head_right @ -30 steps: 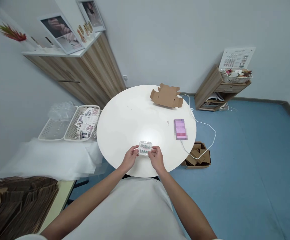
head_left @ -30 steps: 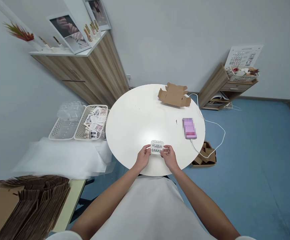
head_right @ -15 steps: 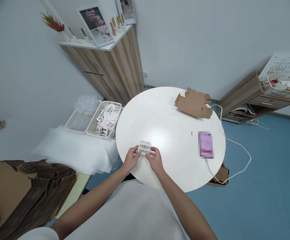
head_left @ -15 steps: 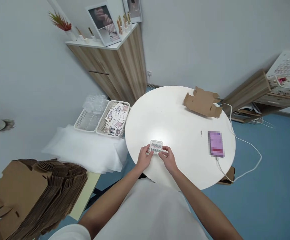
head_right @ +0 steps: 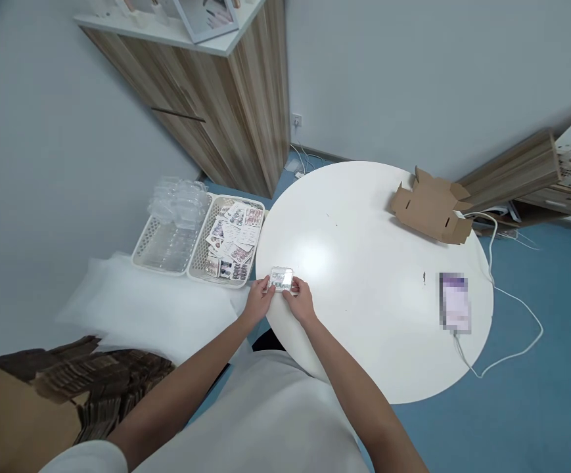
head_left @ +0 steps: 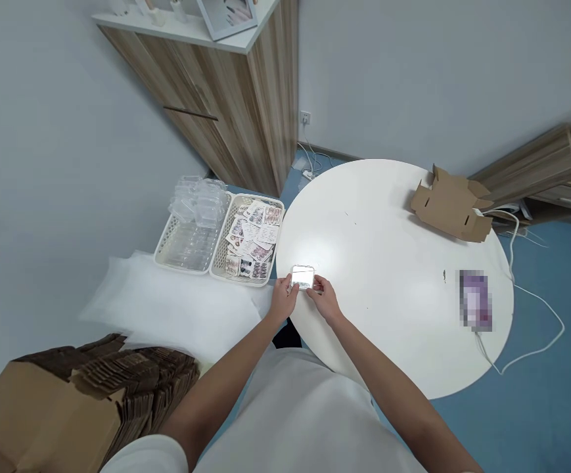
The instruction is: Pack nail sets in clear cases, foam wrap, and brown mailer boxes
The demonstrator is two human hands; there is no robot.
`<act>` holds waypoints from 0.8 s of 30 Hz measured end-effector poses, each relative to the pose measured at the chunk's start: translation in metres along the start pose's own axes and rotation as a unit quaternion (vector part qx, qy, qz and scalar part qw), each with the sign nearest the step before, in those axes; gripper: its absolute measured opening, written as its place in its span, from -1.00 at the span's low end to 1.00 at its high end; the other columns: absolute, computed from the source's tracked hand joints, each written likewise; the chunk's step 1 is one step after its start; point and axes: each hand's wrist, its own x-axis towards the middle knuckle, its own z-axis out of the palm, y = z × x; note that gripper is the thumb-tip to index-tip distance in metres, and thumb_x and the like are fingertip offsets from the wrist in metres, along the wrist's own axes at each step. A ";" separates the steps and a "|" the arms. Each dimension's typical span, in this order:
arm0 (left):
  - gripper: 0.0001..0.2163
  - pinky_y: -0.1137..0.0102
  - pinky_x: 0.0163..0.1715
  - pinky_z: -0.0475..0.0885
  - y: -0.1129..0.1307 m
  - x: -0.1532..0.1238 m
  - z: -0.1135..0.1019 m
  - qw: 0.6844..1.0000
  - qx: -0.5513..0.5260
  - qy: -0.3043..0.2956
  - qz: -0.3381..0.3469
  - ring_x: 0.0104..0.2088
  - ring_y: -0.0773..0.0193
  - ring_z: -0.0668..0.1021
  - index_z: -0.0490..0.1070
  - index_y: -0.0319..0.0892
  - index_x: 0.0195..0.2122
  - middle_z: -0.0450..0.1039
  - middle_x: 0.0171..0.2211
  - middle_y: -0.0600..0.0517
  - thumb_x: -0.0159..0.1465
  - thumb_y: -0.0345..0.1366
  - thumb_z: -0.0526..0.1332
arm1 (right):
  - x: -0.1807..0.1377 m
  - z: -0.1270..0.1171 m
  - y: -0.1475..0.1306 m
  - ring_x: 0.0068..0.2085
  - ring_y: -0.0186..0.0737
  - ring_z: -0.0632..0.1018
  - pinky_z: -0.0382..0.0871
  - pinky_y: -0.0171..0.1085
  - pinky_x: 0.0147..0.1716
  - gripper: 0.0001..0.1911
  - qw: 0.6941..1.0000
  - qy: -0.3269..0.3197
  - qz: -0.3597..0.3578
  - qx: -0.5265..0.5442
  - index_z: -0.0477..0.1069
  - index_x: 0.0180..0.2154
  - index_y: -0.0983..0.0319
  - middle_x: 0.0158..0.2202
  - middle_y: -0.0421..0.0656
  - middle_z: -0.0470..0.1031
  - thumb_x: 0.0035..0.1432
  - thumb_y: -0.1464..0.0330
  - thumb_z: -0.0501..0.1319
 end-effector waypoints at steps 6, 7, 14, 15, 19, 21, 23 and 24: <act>-0.51 0.38 -0.19 0.32 -0.009 0.004 -0.005 0.999 0.018 -0.016 -0.028 -0.11 0.23 0.34 0.07 -0.18 0.10 0.12 -0.05 -0.13 0.16 -0.15 0.07 | -0.001 0.011 0.008 -0.19 -0.23 0.38 0.32 -0.25 -0.23 -0.40 0.997 0.046 0.007 -0.058 0.16 0.03 0.20 -0.07 -0.10 0.28 -0.13 0.26 0.15; -0.50 0.38 -0.20 0.33 -0.010 0.003 -0.006 0.999 0.015 -0.010 -0.034 -0.11 0.23 0.33 0.06 -0.17 0.10 0.12 -0.04 -0.13 0.15 -0.16 0.08 | -0.002 0.012 0.009 -0.21 -0.24 0.39 0.33 -0.25 -0.24 -0.37 0.996 0.059 0.015 -0.058 0.13 0.04 0.20 -0.06 -0.09 0.27 -0.13 0.25 0.15; -0.56 0.38 -0.16 0.34 -0.009 0.003 -0.004 0.998 -0.035 -0.023 -0.044 -0.17 0.28 0.37 0.10 -0.23 0.06 0.09 -0.03 -0.15 0.15 -0.24 0.08 | 0.003 0.023 0.005 -0.28 -0.28 0.45 0.35 -0.26 -0.24 -0.46 0.998 0.058 0.015 -0.035 0.18 0.00 0.23 -0.05 -0.07 0.29 -0.09 0.32 0.10; -0.56 0.39 -0.16 0.34 -0.008 0.005 -0.004 0.998 -0.039 -0.021 -0.043 -0.16 0.28 0.37 0.11 -0.23 0.06 0.09 -0.03 -0.15 0.15 -0.25 0.08 | 0.005 0.024 0.004 -0.28 -0.28 0.45 0.35 -0.26 -0.24 -0.46 0.997 0.060 0.011 -0.037 0.19 0.00 0.23 -0.05 -0.07 0.29 -0.10 0.33 0.10; -0.56 0.38 -0.14 0.34 -0.009 0.011 -0.006 0.998 -0.049 -0.017 -0.037 -0.15 0.27 0.37 0.12 -0.22 0.06 0.09 -0.03 -0.14 0.15 -0.26 0.08 | 0.012 0.027 0.000 -0.29 -0.29 0.45 0.35 -0.25 -0.24 -0.47 0.997 0.058 0.003 -0.049 0.20 0.00 0.22 -0.06 -0.09 0.31 -0.10 0.33 0.08; -0.57 0.38 -0.14 0.34 -0.010 0.012 -0.007 0.998 -0.051 -0.013 -0.034 -0.14 0.26 0.37 0.12 -0.21 0.05 0.09 -0.03 -0.13 0.15 -0.26 0.08 | 0.012 0.027 0.000 -0.28 -0.28 0.45 0.35 -0.25 -0.23 -0.47 0.997 0.060 0.001 -0.052 0.20 0.00 0.22 -0.07 -0.10 0.31 -0.10 0.33 0.08; -0.57 0.37 -0.14 0.35 -0.011 0.013 -0.007 0.998 -0.049 -0.009 -0.032 -0.12 0.25 0.36 0.13 -0.20 0.05 0.09 -0.02 -0.13 0.14 -0.26 0.08 | 0.011 0.027 0.000 -0.28 -0.27 0.45 0.35 -0.24 -0.23 -0.47 0.997 0.065 0.002 -0.047 0.21 -0.01 0.22 -0.08 -0.10 0.31 -0.10 0.33 0.09; -0.57 0.37 -0.14 0.35 -0.011 0.013 -0.006 0.998 -0.049 -0.007 -0.032 -0.11 0.24 0.35 0.13 -0.20 0.05 0.08 -0.02 -0.13 0.14 -0.26 0.09 | 0.011 0.027 -0.001 -0.28 -0.27 0.45 0.35 -0.24 -0.23 -0.47 0.997 0.068 0.002 -0.044 0.20 -0.01 0.22 -0.08 -0.10 0.31 -0.10 0.32 0.09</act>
